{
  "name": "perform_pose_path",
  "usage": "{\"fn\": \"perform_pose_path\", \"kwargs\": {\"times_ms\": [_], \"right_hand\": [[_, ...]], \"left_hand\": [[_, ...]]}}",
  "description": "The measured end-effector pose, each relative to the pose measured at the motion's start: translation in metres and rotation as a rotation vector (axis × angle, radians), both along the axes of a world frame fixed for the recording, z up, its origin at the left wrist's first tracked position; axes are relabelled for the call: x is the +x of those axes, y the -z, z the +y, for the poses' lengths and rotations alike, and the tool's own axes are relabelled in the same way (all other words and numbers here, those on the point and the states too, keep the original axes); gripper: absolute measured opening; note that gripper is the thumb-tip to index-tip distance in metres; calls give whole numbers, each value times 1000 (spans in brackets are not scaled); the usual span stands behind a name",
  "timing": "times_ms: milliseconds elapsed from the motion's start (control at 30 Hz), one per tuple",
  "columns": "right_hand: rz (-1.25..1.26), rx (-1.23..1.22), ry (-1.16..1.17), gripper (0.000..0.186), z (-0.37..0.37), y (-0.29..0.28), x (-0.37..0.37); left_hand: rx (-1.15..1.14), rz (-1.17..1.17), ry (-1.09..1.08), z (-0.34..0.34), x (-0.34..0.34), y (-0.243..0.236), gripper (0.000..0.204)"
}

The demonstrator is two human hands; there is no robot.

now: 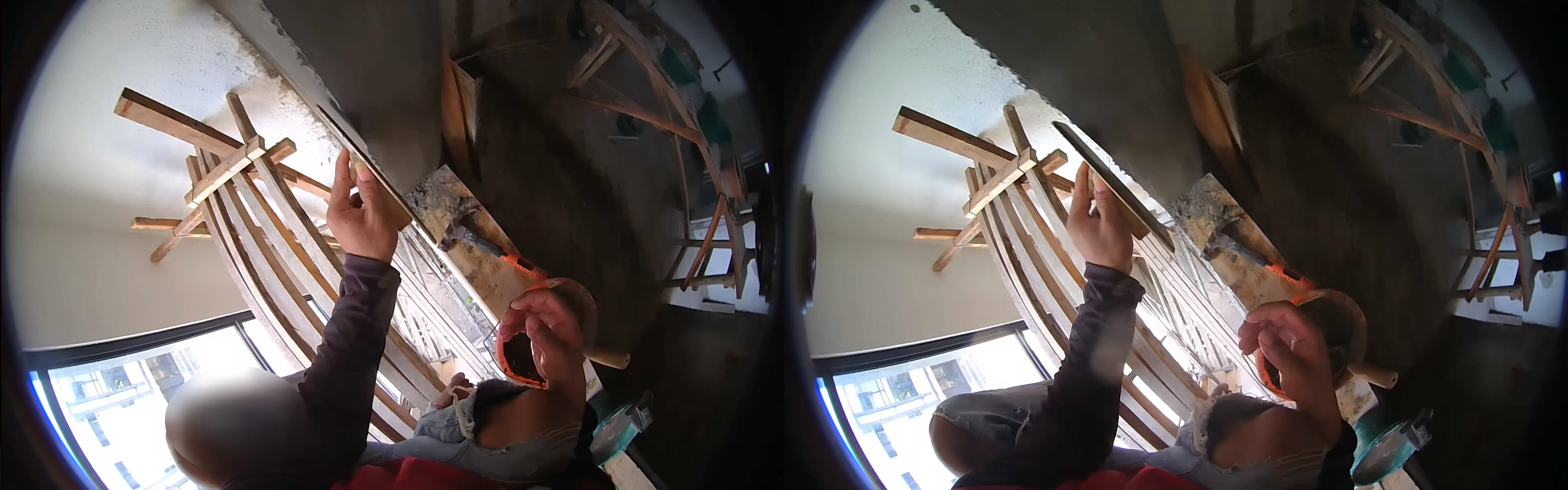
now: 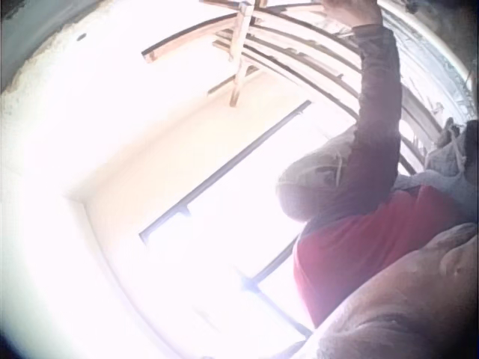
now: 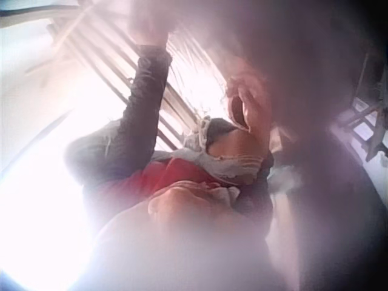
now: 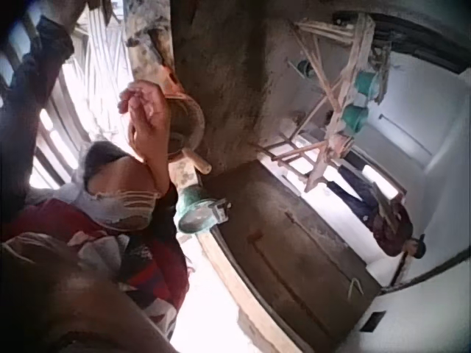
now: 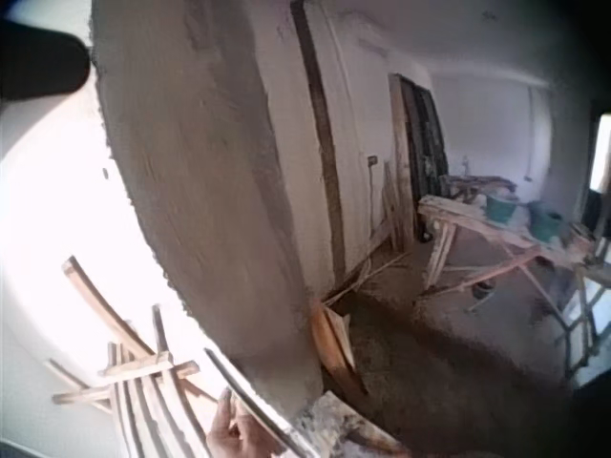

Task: The person smooths wet plaster onto the corner of a wall using a wooden float, dipping the float into a bucket of plaster to reload it between applications.

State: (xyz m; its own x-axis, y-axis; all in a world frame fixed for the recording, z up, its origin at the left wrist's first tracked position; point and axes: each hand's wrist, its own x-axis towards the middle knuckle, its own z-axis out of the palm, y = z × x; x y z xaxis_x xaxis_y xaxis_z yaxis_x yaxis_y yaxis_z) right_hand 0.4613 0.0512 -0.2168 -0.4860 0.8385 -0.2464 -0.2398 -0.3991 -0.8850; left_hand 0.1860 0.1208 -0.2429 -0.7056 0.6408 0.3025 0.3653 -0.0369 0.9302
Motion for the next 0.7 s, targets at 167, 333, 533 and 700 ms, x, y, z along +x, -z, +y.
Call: {"fn": "perform_pose_path", "kwargs": {"times_ms": [167,333,533,700], "right_hand": [[-43,6,52,25,1,13,2],[-36,-40,111,25,-2,13,7],[-42,-35,137,25,-6,20,10],[-71,-46,100,24,-7,20,4]], "left_hand": [[49,-13,33,19,-15,17,47],[21,44,9,45,-57,29,47],[-75,79,-31,92,-135,60,44],[-13,-157,16,118,-199,55,43]]}}
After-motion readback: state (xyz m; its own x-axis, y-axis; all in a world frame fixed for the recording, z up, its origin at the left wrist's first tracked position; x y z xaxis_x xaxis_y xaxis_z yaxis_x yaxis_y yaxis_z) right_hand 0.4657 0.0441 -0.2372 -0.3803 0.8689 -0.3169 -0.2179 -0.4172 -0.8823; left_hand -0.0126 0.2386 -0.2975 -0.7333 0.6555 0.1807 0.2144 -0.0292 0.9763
